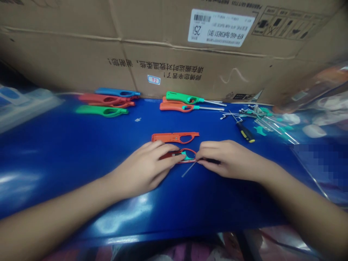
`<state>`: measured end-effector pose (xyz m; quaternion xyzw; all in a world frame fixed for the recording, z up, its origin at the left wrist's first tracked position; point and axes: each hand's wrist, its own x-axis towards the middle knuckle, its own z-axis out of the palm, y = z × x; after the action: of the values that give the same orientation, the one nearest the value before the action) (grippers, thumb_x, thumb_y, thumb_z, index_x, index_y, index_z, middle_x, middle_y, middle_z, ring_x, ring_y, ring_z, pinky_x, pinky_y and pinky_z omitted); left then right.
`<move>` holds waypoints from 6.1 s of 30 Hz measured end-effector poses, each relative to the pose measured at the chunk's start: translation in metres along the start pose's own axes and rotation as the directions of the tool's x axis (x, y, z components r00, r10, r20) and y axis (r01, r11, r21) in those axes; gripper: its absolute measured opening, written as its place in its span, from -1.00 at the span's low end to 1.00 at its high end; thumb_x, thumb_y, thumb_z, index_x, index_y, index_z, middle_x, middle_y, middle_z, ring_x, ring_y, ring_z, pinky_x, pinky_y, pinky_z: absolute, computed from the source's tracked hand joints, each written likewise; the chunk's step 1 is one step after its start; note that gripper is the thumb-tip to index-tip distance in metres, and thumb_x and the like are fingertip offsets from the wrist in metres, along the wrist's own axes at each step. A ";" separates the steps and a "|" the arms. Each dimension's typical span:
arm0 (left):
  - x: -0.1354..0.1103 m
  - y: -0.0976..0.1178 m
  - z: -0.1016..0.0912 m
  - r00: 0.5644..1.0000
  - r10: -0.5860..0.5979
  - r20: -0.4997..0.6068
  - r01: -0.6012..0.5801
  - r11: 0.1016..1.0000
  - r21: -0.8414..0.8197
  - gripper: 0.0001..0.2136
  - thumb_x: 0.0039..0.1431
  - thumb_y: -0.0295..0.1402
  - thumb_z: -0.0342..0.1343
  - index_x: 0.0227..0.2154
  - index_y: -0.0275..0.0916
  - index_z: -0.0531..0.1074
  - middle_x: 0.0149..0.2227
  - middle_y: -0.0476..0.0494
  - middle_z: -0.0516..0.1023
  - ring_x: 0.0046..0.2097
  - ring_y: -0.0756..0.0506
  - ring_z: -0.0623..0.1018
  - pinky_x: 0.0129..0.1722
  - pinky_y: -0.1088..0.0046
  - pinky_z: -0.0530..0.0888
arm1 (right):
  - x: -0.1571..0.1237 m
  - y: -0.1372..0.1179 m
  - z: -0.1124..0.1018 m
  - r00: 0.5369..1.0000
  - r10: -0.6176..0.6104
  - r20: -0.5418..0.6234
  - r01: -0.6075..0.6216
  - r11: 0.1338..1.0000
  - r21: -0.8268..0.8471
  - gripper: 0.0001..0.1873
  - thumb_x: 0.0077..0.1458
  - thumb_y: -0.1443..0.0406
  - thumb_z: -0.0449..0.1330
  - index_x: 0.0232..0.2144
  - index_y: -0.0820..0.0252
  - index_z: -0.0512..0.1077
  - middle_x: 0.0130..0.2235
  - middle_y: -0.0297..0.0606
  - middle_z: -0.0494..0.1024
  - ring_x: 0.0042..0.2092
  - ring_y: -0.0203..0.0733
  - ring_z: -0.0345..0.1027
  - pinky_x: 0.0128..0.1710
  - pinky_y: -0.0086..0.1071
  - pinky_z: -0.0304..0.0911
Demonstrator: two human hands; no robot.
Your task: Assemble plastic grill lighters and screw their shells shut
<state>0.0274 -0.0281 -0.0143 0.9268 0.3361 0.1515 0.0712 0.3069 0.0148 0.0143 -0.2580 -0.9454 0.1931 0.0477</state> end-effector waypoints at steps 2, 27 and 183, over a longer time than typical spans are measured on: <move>0.000 0.000 0.000 1.000 -0.006 -0.018 0.005 0.999 -0.033 -0.69 0.41 -0.40 -0.03 0.13 -0.09 0.43 0.14 -0.16 0.48 0.10 -0.20 0.47 0.04 0.20 0.44 | 0.000 0.000 0.000 1.000 0.012 0.012 -0.012 1.000 0.015 -0.86 0.33 0.31 0.10 -0.15 0.13 0.46 -0.19 -0.28 0.50 -0.22 -0.26 0.40 -0.26 -0.40 0.21; 0.000 -0.003 0.002 0.999 0.015 -0.047 -0.018 0.998 -0.057 -0.72 0.41 -0.41 -0.02 0.06 -0.10 0.49 0.07 -0.17 0.52 0.04 -0.19 0.48 -0.03 0.21 0.45 | -0.005 0.007 -0.003 1.000 0.027 -0.010 -0.026 0.993 0.113 -0.85 0.30 0.33 0.13 -0.13 0.12 0.48 -0.17 -0.26 0.51 -0.19 -0.25 0.38 -0.23 -0.39 0.23; 0.002 0.002 0.000 0.894 -0.428 -0.133 0.277 0.761 -0.586 -0.81 0.34 -0.37 0.13 -0.10 -0.09 0.62 -0.18 0.00 0.67 -0.18 -0.05 0.51 -0.17 0.43 0.41 | 0.030 -0.011 0.027 0.905 0.402 -0.139 -0.205 0.698 0.686 -0.81 0.17 0.20 0.25 -0.28 0.21 0.55 -0.50 -0.39 0.40 -0.53 -0.40 0.16 -0.56 -0.50 0.08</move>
<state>0.0294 -0.0284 -0.0134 0.7571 0.4537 0.3453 0.3188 0.2708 0.0117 -0.0069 -0.4027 -0.7436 0.4794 0.2345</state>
